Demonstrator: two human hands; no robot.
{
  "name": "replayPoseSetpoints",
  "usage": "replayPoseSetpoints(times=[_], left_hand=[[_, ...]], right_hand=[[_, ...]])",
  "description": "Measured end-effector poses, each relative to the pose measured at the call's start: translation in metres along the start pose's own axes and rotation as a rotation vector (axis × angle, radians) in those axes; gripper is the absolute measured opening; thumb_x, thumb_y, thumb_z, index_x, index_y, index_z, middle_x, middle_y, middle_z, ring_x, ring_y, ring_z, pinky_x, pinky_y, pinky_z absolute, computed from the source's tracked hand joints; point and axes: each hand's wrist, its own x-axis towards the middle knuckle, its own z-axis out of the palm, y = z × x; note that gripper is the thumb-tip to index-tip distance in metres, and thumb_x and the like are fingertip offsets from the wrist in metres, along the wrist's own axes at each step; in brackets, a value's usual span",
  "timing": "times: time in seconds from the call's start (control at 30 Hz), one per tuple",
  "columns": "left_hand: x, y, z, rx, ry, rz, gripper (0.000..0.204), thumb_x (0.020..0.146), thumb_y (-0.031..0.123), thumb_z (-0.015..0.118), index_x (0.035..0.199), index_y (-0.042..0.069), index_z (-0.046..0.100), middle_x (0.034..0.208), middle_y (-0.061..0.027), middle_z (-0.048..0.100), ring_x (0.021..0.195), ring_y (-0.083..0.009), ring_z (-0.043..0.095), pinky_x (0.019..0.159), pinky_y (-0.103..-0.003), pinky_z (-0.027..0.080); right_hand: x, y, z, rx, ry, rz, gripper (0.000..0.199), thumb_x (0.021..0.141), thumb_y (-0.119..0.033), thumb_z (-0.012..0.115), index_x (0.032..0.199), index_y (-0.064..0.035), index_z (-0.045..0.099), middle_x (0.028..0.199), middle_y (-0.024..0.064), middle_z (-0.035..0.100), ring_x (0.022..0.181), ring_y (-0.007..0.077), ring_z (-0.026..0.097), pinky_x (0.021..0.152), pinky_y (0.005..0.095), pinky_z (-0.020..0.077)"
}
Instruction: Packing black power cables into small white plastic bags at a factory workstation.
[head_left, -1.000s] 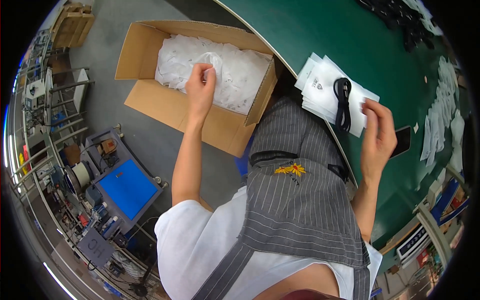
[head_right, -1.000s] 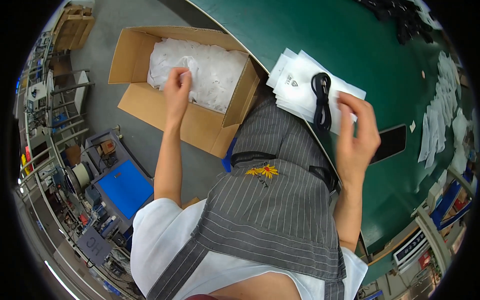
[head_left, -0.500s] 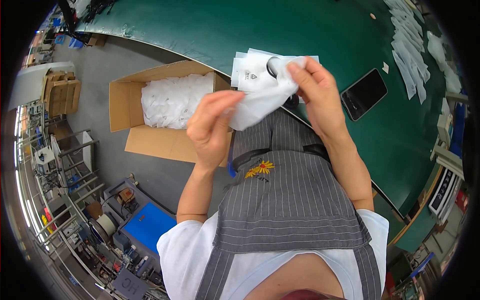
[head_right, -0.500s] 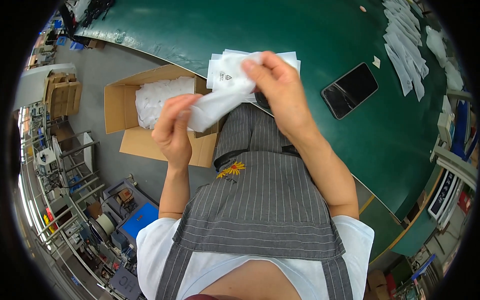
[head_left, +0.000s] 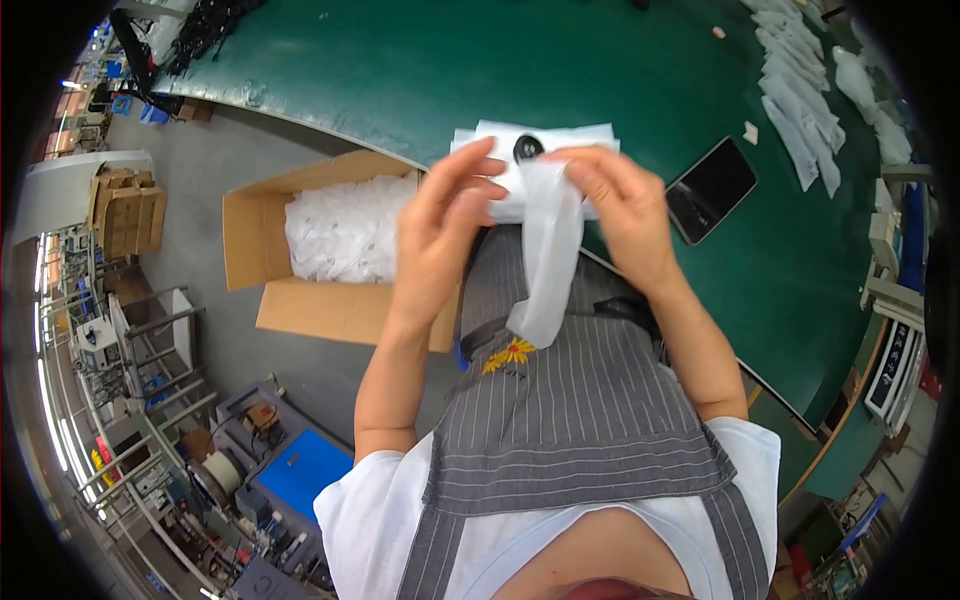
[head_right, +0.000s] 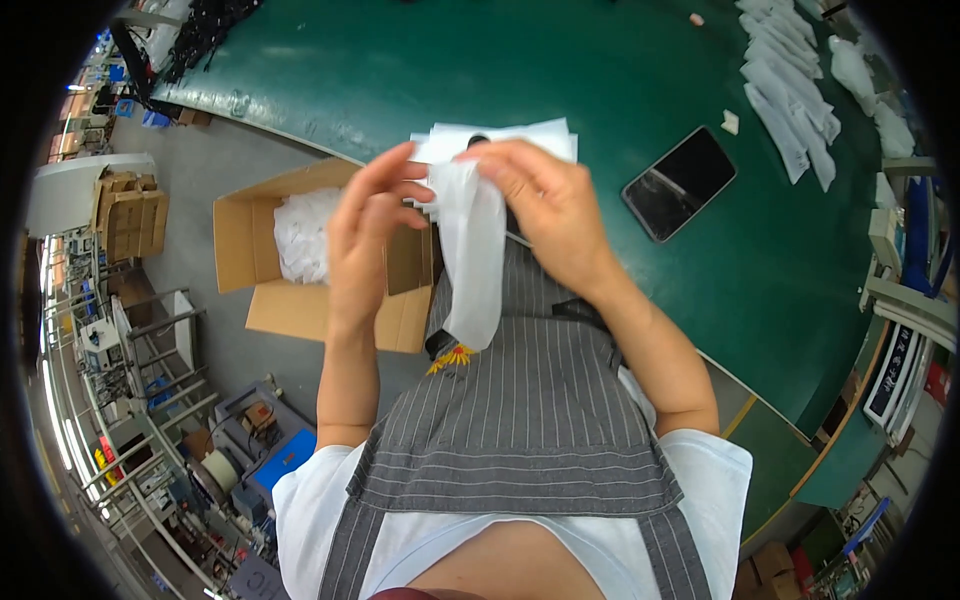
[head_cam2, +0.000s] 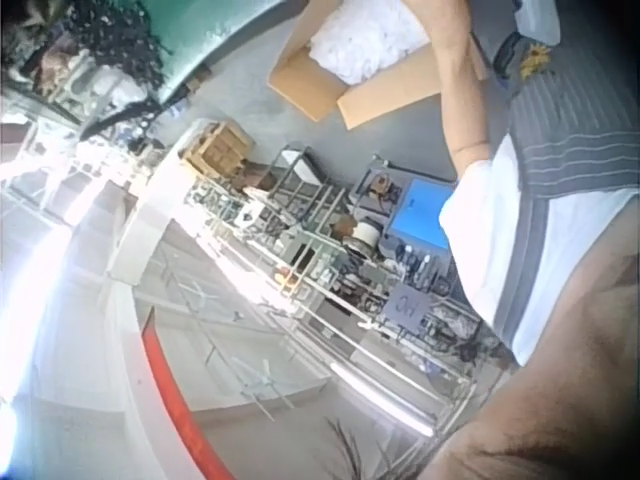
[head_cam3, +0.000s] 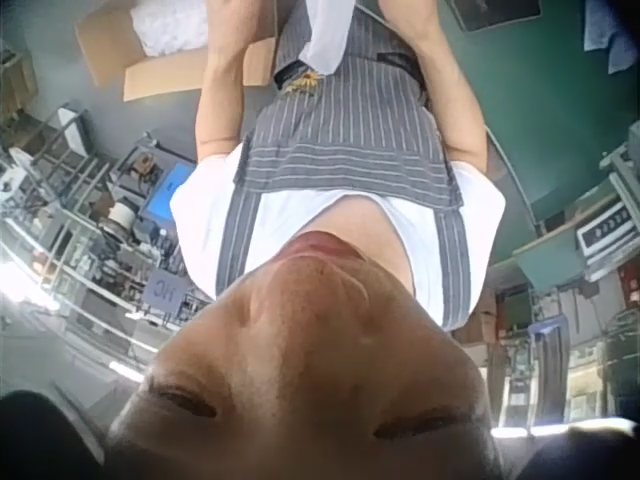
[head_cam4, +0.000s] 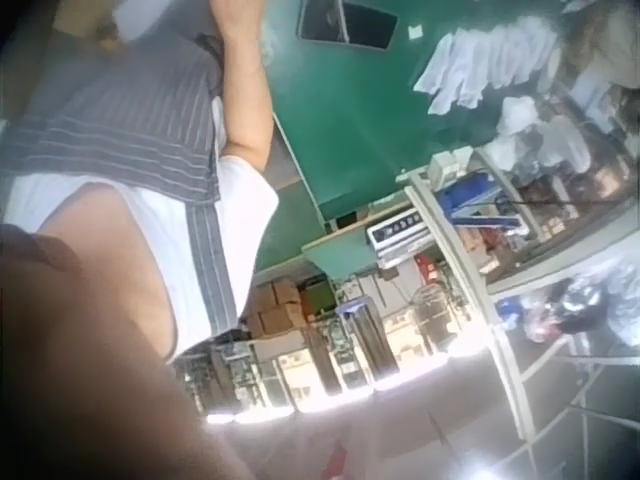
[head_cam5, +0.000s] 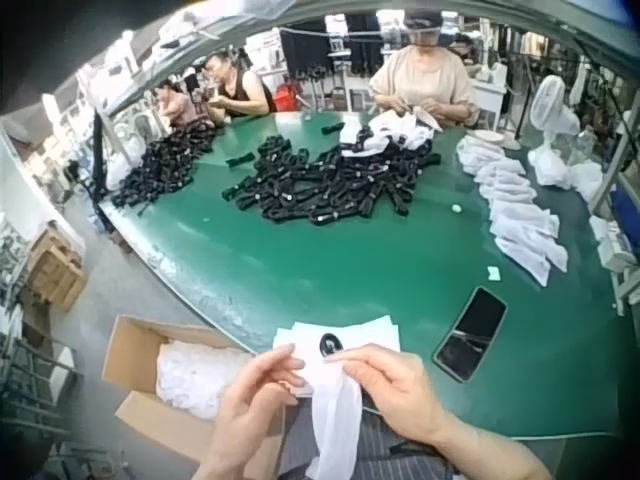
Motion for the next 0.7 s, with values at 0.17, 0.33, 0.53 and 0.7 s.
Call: replayPoseSetpoints(times=[0.17, 0.33, 0.53, 0.7], left_hand=[[0.010, -0.027, 0.026, 0.013, 0.133, 0.117, 0.014, 0.092, 0.012, 0.057, 0.096, 0.000, 0.063, 0.081, -0.0003, 0.060, 0.074, -0.0058, 0.054, 0.065, -0.021, 0.044], [0.012, -0.043, 0.041, 0.161, 0.274, 0.324, 0.012, 0.094, 0.011, 0.053, 0.092, 0.001, 0.058, 0.082, -0.0037, 0.062, 0.070, -0.0076, 0.054, 0.062, -0.022, 0.044], [0.013, -0.052, 0.037, 0.484, 0.334, 0.568, 0.007, 0.091, 0.007, 0.057, 0.093, 0.001, 0.059, 0.075, -0.0060, 0.063, 0.060, -0.0105, 0.058, 0.053, -0.026, 0.045], [0.005, -0.047, 0.017, 0.294, 0.276, 0.224, 0.015, 0.095, 0.012, 0.052, 0.101, -0.001, 0.056, 0.077, 0.0002, 0.059, 0.064, -0.0073, 0.051, 0.060, -0.020, 0.043]], right_hand=[[-0.007, -0.004, 0.002, -0.235, 0.104, -0.118, 0.019, 0.092, -0.016, 0.055, 0.096, 0.0000, 0.065, 0.082, 0.0109, 0.064, 0.070, 0.0186, 0.061, 0.065, 0.0290, 0.0482], [-0.008, -0.003, 0.004, -0.228, 0.148, -0.048, 0.019, 0.094, -0.016, 0.053, 0.093, 0.0009, 0.062, 0.078, 0.0071, 0.062, 0.068, 0.0129, 0.057, 0.063, 0.0257, 0.0459], [0.010, 0.000, 0.015, 0.056, 0.208, 0.102, 0.024, 0.098, -0.022, 0.044, 0.089, -0.0030, 0.056, 0.079, -0.0014, 0.056, 0.068, 0.0032, 0.046, 0.059, 0.0194, 0.0382], [0.016, 0.016, 0.019, -0.158, 0.233, -0.097, 0.023, 0.097, -0.021, 0.046, 0.090, -0.0030, 0.058, 0.074, -0.0017, 0.054, 0.064, 0.0045, 0.044, 0.058, 0.0194, 0.0364]])
